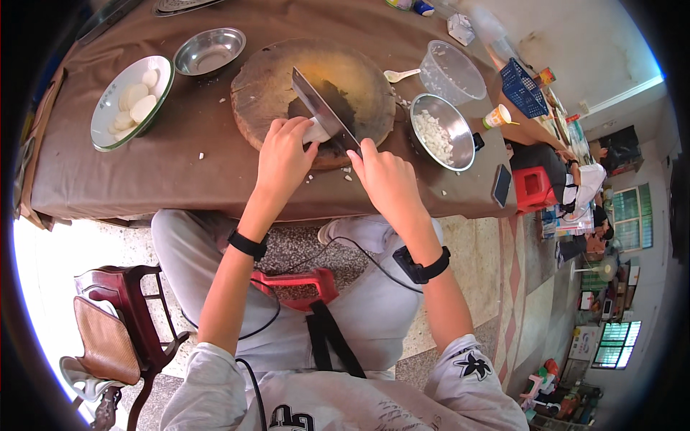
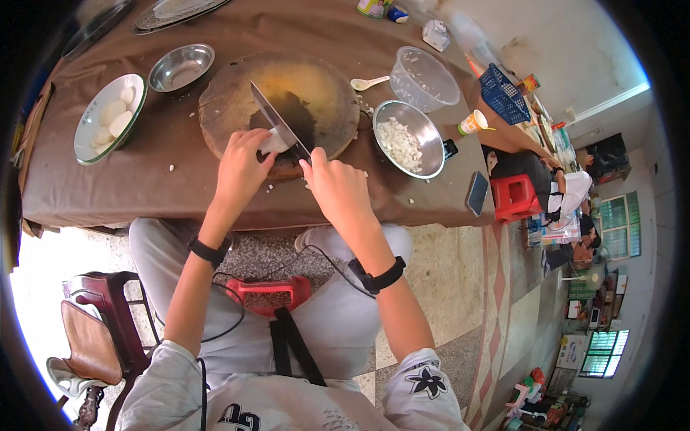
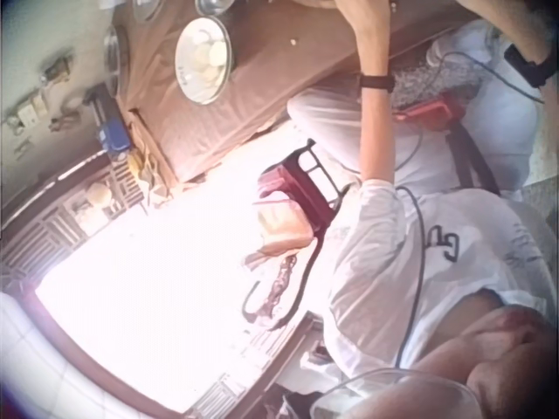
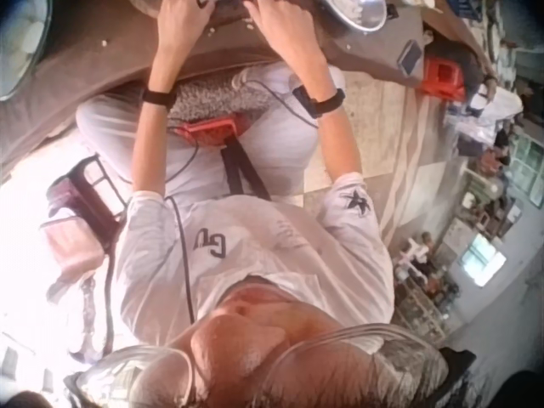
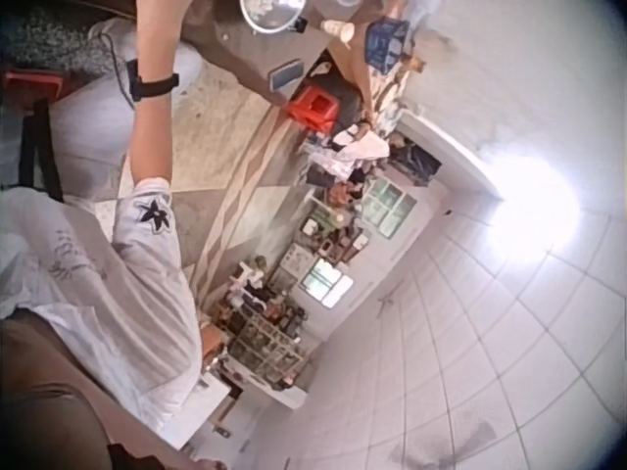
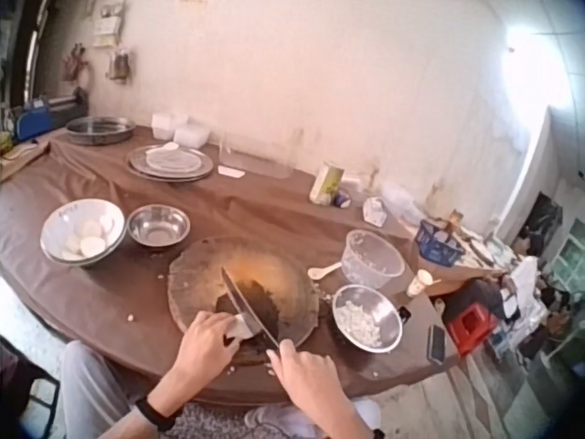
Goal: Chopping white food items on a wooden cutting board using a cleaver.
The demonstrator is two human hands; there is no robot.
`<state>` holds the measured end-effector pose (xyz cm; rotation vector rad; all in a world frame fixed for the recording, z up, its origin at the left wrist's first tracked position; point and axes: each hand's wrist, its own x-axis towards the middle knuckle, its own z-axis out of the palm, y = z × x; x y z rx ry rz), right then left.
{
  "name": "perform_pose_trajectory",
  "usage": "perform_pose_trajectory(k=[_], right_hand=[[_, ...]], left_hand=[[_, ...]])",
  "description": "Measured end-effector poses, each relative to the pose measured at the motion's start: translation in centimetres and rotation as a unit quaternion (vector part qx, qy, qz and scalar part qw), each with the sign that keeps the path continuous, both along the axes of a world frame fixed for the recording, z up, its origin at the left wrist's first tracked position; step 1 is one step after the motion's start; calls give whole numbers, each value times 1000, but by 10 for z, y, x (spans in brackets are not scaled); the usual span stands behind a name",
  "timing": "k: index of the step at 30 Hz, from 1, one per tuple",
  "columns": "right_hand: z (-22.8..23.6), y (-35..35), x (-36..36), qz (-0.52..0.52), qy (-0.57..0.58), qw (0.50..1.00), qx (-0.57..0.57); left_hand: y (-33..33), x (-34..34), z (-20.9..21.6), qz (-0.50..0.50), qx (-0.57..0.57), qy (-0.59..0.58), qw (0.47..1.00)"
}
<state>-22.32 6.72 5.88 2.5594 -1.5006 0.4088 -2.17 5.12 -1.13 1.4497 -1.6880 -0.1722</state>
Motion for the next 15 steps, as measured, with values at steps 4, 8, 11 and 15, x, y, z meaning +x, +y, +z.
perform_pose_trajectory(k=[4, 8, 11, 15], right_hand=[[9, -7, 9, 12, 16, 1000, 7], [6, -18, 18, 13, -6, 1000, 17], [-5, -19, 13, 3, -32, 999, 25], [-33, -4, -2, -28, -74, 997, -14]], left_hand=[[-1, 4, -2, -9, -27, -6, 1000], [1, 6, 3, -10, -6, -7, 1000], [3, 1, 6, -6, 9, 4, 1000], [2, 3, 4, 4, 9, -6, 1000]])
